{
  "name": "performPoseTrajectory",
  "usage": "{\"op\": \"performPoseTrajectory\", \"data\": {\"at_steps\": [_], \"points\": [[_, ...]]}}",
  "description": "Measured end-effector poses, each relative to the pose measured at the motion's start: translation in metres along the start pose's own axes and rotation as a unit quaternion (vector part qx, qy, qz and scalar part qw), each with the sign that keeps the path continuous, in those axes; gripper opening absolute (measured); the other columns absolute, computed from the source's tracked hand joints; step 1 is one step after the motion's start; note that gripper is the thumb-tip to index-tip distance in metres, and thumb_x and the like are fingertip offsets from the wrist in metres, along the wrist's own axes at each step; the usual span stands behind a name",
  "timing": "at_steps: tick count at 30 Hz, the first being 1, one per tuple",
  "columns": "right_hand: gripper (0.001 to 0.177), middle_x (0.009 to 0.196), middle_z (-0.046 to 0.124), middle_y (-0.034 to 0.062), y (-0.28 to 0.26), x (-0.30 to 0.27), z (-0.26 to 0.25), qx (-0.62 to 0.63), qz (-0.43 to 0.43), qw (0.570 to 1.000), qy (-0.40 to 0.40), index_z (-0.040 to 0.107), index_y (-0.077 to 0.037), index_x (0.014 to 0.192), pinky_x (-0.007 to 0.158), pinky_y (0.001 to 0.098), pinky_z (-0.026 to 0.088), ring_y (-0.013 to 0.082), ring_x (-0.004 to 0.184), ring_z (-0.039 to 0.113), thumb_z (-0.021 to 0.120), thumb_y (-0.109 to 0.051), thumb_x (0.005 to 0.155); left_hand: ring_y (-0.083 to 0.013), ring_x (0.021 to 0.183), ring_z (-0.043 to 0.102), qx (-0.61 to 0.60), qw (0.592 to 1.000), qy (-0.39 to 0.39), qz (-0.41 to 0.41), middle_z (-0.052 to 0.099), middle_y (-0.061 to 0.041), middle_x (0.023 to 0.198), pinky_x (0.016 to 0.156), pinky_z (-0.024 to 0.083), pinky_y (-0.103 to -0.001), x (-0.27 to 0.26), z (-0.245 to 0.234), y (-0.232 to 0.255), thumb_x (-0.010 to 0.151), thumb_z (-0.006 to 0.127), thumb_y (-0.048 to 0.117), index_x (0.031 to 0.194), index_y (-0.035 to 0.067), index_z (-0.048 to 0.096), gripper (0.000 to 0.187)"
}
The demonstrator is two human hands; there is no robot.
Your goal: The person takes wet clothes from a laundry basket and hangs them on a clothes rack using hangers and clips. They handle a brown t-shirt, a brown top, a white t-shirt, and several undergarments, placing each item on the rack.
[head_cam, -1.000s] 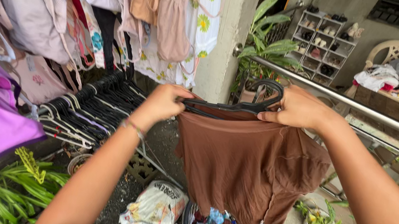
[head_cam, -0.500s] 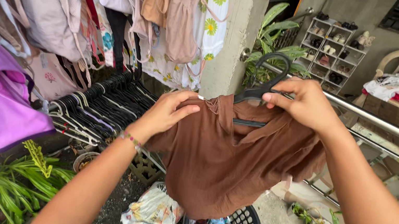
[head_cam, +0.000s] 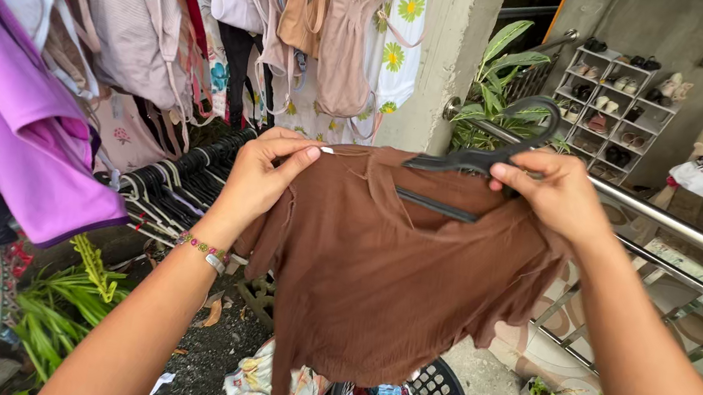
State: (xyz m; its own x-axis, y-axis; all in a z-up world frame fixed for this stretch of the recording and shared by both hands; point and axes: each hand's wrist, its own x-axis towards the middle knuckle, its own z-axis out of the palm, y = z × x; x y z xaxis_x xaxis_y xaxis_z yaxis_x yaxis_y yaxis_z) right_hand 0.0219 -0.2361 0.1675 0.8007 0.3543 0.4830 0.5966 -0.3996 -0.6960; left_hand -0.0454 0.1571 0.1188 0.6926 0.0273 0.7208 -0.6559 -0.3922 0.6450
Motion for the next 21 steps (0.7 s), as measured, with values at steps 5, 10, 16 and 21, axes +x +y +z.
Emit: {"op": "performPoseTrajectory", "data": {"at_steps": [5,10,16,21], "points": [[0.02,0.087,0.073,0.0034,-0.004,0.011,0.029,0.04,-0.022,0.998,-0.045,0.078,-0.003,0.089,0.08,0.0267,0.05,0.01,0.084,0.063,0.073,-0.02,0.097,-0.0187,0.105,0.069,0.043,0.988,-0.127,0.078,0.072,-0.012,0.113,0.093,0.052,-0.031,-0.007,-0.011,0.009,0.096,0.072,0.023,0.124,0.001,0.068,0.036],[0.026,0.097,0.074,0.0036,-0.007,0.021,0.032,0.053,-0.074,0.99,-0.112,0.072,-0.003,0.107,0.087,0.0282,0.05,0.0118,0.093,0.064,0.076,-0.024,0.093,-0.0276,0.065,0.056,0.229,0.965,-0.125,-0.034,0.067,-0.023,0.081,0.065,0.051,-0.036,-0.025,-0.009,0.018,0.094,0.077,0.032,0.106,0.001,0.072,0.034],[0.053,0.108,0.076,0.0069,0.019,0.007,0.02,-0.046,-0.059,0.993,-0.093,0.07,-0.007,0.122,0.087,0.0324,0.055,0.0172,0.097,0.07,0.083,-0.029,0.076,-0.0116,0.066,0.062,0.16,0.984,-0.059,-0.053,0.071,-0.013,0.076,0.067,0.054,-0.031,-0.045,-0.045,0.025,0.092,0.075,0.029,0.1,0.002,0.072,0.028],[0.035,0.12,0.076,0.0063,0.043,-0.007,0.047,-0.092,-0.17,0.981,-0.012,0.075,-0.008,0.122,0.092,0.0309,0.056,0.0162,0.102,0.075,0.072,-0.024,0.092,-0.0091,0.081,0.064,0.161,0.983,-0.041,-0.082,0.077,-0.01,0.089,0.075,0.055,-0.03,-0.056,-0.075,0.031,0.089,0.075,0.032,0.107,0.0,0.072,0.036]]}}
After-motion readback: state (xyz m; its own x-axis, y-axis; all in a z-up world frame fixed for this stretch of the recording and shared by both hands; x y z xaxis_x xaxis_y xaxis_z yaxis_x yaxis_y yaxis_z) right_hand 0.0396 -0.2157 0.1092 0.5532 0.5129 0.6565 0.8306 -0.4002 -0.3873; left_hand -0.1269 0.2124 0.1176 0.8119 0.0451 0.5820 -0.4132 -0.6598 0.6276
